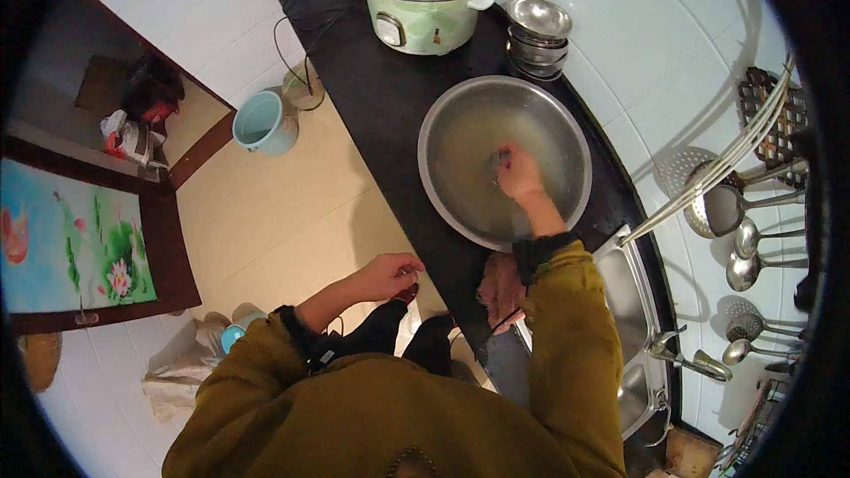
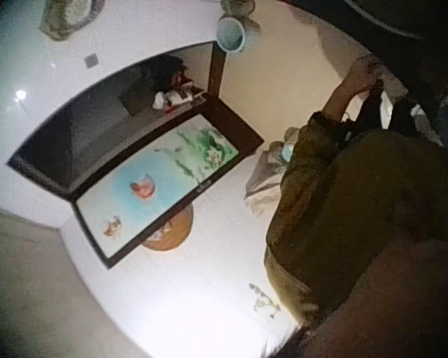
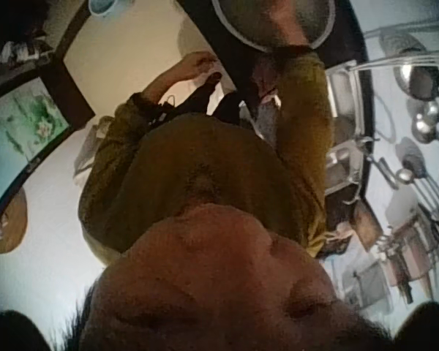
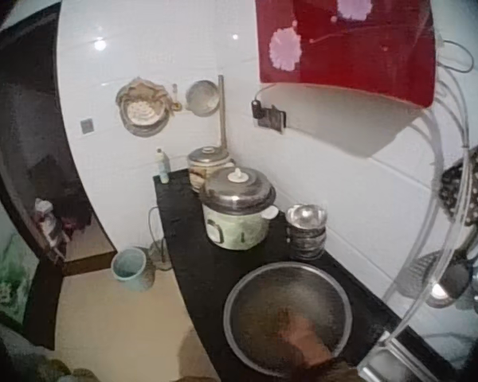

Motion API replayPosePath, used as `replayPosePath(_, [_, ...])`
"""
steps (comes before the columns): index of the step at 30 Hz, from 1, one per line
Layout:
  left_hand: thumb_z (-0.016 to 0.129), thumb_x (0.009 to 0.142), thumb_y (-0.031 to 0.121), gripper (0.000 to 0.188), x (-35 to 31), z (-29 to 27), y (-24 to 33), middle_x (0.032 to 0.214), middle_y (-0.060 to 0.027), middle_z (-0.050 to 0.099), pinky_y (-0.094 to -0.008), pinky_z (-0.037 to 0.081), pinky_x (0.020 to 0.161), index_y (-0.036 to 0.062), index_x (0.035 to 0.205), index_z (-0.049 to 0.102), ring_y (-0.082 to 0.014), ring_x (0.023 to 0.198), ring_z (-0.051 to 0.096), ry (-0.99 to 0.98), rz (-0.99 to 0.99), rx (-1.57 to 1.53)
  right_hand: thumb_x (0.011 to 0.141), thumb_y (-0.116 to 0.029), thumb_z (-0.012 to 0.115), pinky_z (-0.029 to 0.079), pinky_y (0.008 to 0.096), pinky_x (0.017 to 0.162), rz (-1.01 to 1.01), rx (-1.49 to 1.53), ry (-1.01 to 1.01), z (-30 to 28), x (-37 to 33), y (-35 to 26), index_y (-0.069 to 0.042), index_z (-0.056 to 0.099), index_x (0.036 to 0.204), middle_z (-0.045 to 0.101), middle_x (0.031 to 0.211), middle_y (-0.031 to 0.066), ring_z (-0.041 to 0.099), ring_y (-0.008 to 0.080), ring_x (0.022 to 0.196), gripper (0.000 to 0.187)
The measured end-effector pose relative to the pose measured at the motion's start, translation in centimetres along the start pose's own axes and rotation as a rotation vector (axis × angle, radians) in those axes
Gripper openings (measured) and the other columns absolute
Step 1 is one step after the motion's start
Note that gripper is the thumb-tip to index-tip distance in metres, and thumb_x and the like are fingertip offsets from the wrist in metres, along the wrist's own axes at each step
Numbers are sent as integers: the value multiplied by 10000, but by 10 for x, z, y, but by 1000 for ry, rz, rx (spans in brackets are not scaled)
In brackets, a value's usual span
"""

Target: The person wipes the stainless steel sink and surrounding countertop with a pink cloth, then moves a large metal basin into the sink. The person continues wiping the countertop and rinses the cloth in the basin before wringing it out.

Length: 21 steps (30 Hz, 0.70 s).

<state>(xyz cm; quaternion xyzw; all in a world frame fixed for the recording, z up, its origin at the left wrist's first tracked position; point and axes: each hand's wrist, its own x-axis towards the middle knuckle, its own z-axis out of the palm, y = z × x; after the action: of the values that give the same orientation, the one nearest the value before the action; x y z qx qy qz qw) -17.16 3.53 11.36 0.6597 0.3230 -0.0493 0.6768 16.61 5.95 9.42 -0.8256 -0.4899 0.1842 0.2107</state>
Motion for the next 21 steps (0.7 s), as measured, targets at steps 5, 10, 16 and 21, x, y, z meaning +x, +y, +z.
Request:
replayPosePath(5, [584,931,131,272,7,8,5,1043,-123,673,-322,513,870,15,1174,616,-198,971,641,-31,34,80,839,5,584,484,345,610,164,574,-91,-44,-5,0,25,573,1140,648,836,102,609,210,687,301])
replayPosePath(10, [587,929,144,283,13,25,13,1044,-121,677,-329,511,871,19,1180,617,-202,967,644,-82,-7,150,904,40,528,303,237,476,371,1623,-43,-72,-30,-8,-3,529,973,448,737,12,405,98,593,82])
replayPosePath(16, [589,930,143,293,20,41,16,1032,-113,684,-329,512,868,28,1198,608,-193,948,648,-136,-67,110,915,21,536,314,239,489,343,1686,-199,-58,-52,-3,-40,467,895,431,751,10,406,97,609,94])
replayPosePath(21, [564,930,99,257,28,57,8,882,-93,654,-315,535,616,-4,1164,593,-162,659,632,-111,126,137,911,-32,579,308,238,472,324,1358,-183,-49,-66,-1,20,619,858,510,668,5,425,80,546,85])
